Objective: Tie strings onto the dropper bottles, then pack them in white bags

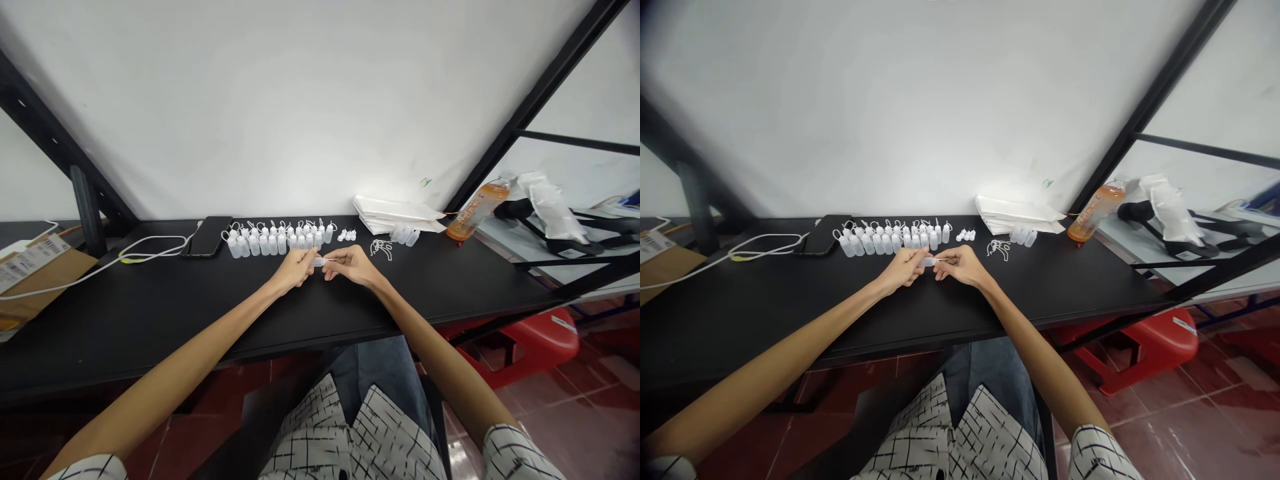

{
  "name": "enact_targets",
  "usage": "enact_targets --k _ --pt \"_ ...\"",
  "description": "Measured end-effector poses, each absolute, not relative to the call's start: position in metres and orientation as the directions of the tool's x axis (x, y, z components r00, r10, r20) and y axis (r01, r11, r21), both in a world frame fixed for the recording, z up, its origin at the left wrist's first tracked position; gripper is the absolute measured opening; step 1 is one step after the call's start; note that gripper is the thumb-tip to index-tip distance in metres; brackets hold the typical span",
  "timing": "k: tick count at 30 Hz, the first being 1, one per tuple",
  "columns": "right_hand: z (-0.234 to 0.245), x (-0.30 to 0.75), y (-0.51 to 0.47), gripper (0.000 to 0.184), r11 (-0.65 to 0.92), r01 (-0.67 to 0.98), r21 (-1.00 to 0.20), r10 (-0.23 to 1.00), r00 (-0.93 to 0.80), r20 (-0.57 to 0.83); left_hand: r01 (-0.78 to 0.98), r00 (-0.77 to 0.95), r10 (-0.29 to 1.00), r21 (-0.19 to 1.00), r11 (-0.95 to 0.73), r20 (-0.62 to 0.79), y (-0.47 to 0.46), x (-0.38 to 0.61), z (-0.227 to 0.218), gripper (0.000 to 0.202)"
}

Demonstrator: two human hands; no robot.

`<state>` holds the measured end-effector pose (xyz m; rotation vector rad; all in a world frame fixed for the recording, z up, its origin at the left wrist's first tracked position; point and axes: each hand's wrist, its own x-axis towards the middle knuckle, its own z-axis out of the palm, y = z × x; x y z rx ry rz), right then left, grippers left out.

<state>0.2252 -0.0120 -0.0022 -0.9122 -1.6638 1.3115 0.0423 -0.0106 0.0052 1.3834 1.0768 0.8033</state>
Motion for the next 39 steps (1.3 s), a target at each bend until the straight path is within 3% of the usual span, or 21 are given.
enact_targets --k 7,15,22,31,35,39 --pt "-0.003 0.226 -0.012 0.039 0.161 0.001 -0.987 0.892 -0.427 0.145 0.273 0.364 0.929 0.946 -0.174 0.066 -0.007 0.04 -0.004 0.042" --pt "0.0 0.227 -0.013 0.037 0.122 -0.082 -0.989 0.895 -0.421 0.145 0.477 0.382 0.859 0.724 -0.499 0.341 -0.013 0.039 0.004 0.043" --pt "0.002 0.229 -0.013 0.035 0.097 -0.106 -0.99 0.886 -0.443 0.134 0.51 0.411 0.816 0.639 -0.575 0.406 -0.015 0.039 0.002 0.038" --pt "0.004 0.229 -0.014 0.038 0.09 -0.093 -0.992 0.888 -0.443 0.122 0.607 0.501 0.734 0.418 -0.676 0.458 -0.012 0.037 -0.007 0.036" --pt "0.005 0.23 -0.014 0.038 0.085 -0.079 -0.993 0.888 -0.447 0.112 0.604 0.509 0.755 0.454 -0.655 0.412 -0.013 0.037 -0.002 0.038" --pt "0.011 0.231 -0.016 0.04 0.089 -0.077 -0.993 0.892 -0.437 0.114 0.506 0.464 0.8 0.626 -0.593 0.382 -0.012 0.038 0.005 0.042"
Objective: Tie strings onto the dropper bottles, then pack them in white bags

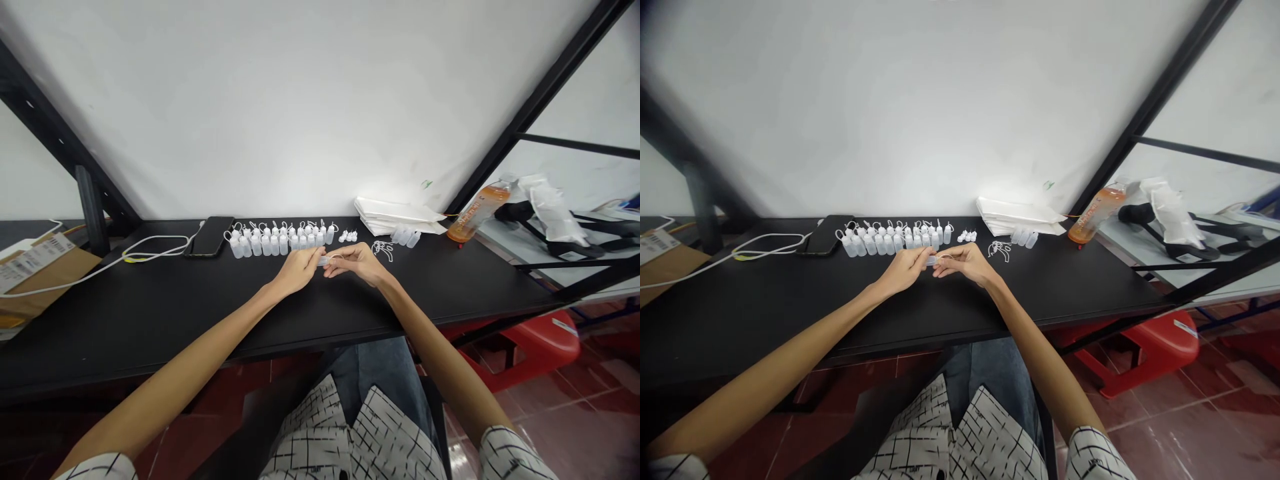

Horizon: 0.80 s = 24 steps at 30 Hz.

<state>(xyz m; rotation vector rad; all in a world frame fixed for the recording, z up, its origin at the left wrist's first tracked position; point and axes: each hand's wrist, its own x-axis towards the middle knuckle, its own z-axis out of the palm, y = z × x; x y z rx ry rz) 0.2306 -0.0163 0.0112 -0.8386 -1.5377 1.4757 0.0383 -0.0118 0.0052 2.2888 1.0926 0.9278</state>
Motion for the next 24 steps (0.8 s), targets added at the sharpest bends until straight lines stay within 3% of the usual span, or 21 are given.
enact_targets --k 4,14,19,24 --pt "0.015 0.231 -0.018 0.043 0.079 -0.075 -0.994 0.883 -0.458 0.104 0.436 0.435 0.819 0.709 -0.555 0.374 -0.01 0.038 0.005 0.042" --pt "0.012 0.23 -0.017 0.043 0.133 -0.005 -0.991 0.881 -0.458 0.12 0.457 0.435 0.823 0.698 -0.551 0.365 -0.009 0.037 0.001 0.043" --pt "0.006 0.231 -0.012 0.038 0.291 0.137 -0.947 0.915 -0.33 0.233 0.536 0.416 0.831 0.638 -0.552 0.369 -0.008 0.036 0.003 0.045" --pt "-0.003 0.231 -0.006 0.029 0.448 0.294 -0.844 0.891 -0.225 0.395 0.533 0.439 0.846 0.67 -0.516 0.303 -0.008 0.035 0.006 0.052"
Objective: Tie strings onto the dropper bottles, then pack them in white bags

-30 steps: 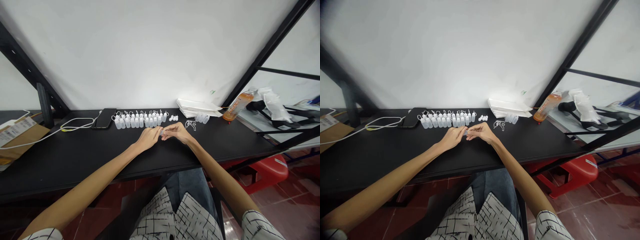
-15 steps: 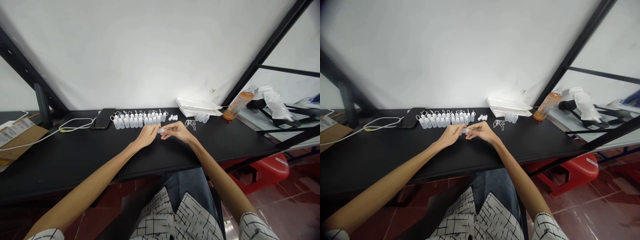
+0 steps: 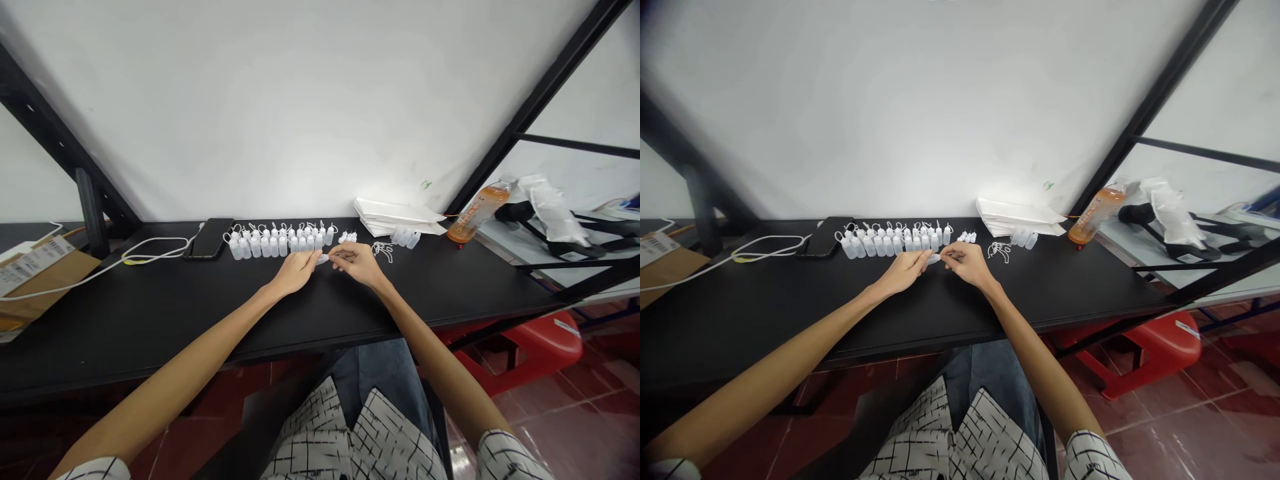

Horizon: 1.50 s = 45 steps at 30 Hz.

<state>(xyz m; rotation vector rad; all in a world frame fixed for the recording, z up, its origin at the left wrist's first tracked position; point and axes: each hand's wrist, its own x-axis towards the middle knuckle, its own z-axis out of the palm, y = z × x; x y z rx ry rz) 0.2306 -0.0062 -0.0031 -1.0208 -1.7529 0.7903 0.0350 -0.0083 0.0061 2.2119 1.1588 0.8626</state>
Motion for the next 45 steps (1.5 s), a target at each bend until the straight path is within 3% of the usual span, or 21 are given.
enact_targets --k 6,16,30,41,45 --pt "-0.006 0.231 -0.005 0.026 0.483 0.391 -0.783 0.874 -0.171 0.454 0.479 0.541 0.816 0.723 -0.497 0.203 -0.008 0.035 0.007 0.039" --pt "-0.003 0.225 -0.009 0.028 0.459 0.311 -0.832 0.884 -0.255 0.392 0.319 0.411 0.88 0.867 -0.383 0.237 -0.005 0.042 -0.009 0.042" --pt "0.009 0.226 -0.012 0.036 0.333 0.09 -0.939 0.885 -0.373 0.278 0.54 0.334 0.816 0.613 -0.576 0.473 -0.018 0.051 -0.005 0.029" --pt "0.012 0.235 -0.008 0.037 0.255 0.08 -0.963 0.956 -0.172 0.239 0.462 0.393 0.814 0.674 -0.577 0.428 -0.014 0.044 -0.004 0.033" --pt "0.013 0.234 -0.009 0.036 0.274 0.072 -0.959 0.948 -0.191 0.256 0.431 0.4 0.841 0.735 -0.523 0.364 -0.015 0.043 0.0 0.039"
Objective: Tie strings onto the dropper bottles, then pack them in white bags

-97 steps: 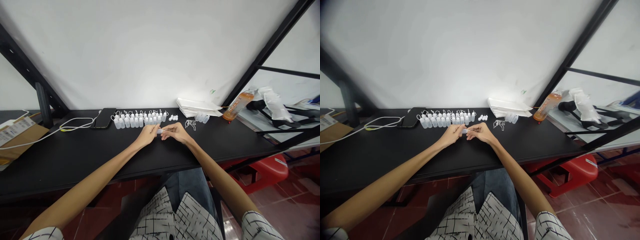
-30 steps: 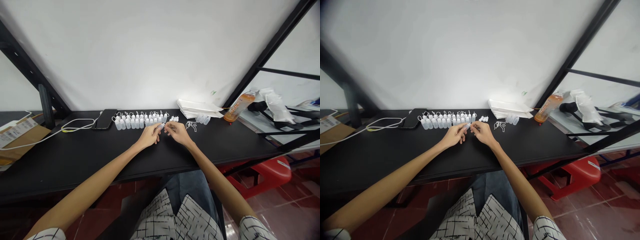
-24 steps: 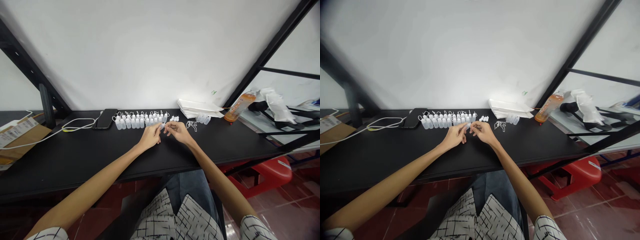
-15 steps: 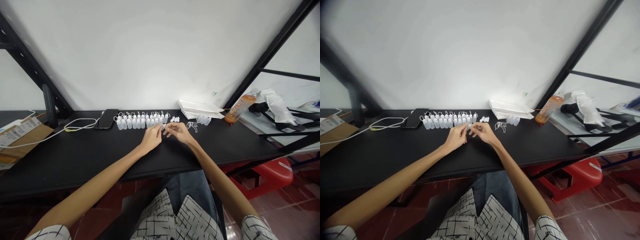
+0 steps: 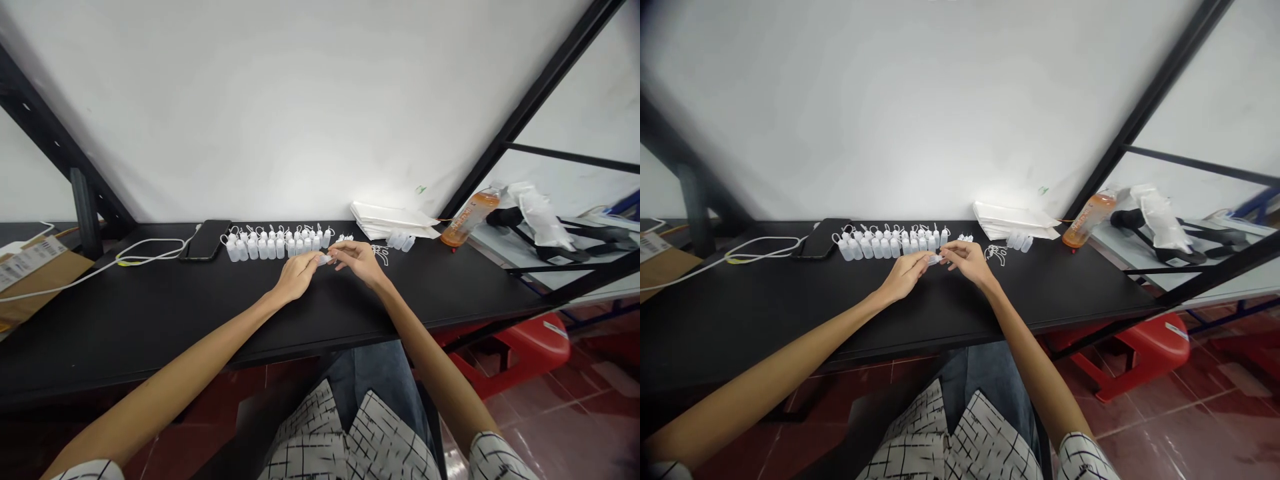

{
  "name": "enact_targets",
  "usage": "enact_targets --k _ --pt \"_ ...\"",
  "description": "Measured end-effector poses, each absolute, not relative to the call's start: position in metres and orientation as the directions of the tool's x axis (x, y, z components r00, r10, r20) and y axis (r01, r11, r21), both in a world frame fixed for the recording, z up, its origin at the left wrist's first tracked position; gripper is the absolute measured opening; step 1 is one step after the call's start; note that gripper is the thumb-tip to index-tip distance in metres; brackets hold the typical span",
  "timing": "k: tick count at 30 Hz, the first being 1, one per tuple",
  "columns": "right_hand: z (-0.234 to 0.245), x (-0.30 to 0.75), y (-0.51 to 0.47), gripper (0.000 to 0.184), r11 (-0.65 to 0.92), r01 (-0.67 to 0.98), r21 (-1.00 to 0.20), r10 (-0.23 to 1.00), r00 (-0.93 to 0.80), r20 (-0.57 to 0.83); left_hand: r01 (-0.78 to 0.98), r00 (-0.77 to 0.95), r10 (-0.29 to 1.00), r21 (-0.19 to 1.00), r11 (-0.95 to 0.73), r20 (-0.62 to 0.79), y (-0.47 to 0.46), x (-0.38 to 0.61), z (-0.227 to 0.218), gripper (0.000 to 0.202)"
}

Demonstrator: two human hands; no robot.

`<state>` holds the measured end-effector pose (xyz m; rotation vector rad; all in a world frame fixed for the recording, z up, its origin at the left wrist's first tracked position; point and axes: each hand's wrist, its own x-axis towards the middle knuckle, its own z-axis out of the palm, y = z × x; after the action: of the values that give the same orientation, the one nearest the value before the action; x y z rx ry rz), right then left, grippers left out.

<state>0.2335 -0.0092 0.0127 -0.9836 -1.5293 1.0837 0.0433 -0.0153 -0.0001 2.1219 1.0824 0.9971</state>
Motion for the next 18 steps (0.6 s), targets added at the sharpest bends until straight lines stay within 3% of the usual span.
enact_targets --k 11,18 --pt "0.0099 0.2318 -0.0131 0.033 0.247 0.127 -0.961 0.913 -0.363 0.186 0.509 0.364 0.868 0.709 -0.488 0.337 -0.0157 0.0413 0.0007 0.038" --pt "0.0128 0.2295 -0.0167 0.032 0.195 0.044 -0.98 0.905 -0.393 0.162 0.616 0.379 0.844 0.577 -0.536 0.38 -0.0157 0.0388 -0.0022 0.037"
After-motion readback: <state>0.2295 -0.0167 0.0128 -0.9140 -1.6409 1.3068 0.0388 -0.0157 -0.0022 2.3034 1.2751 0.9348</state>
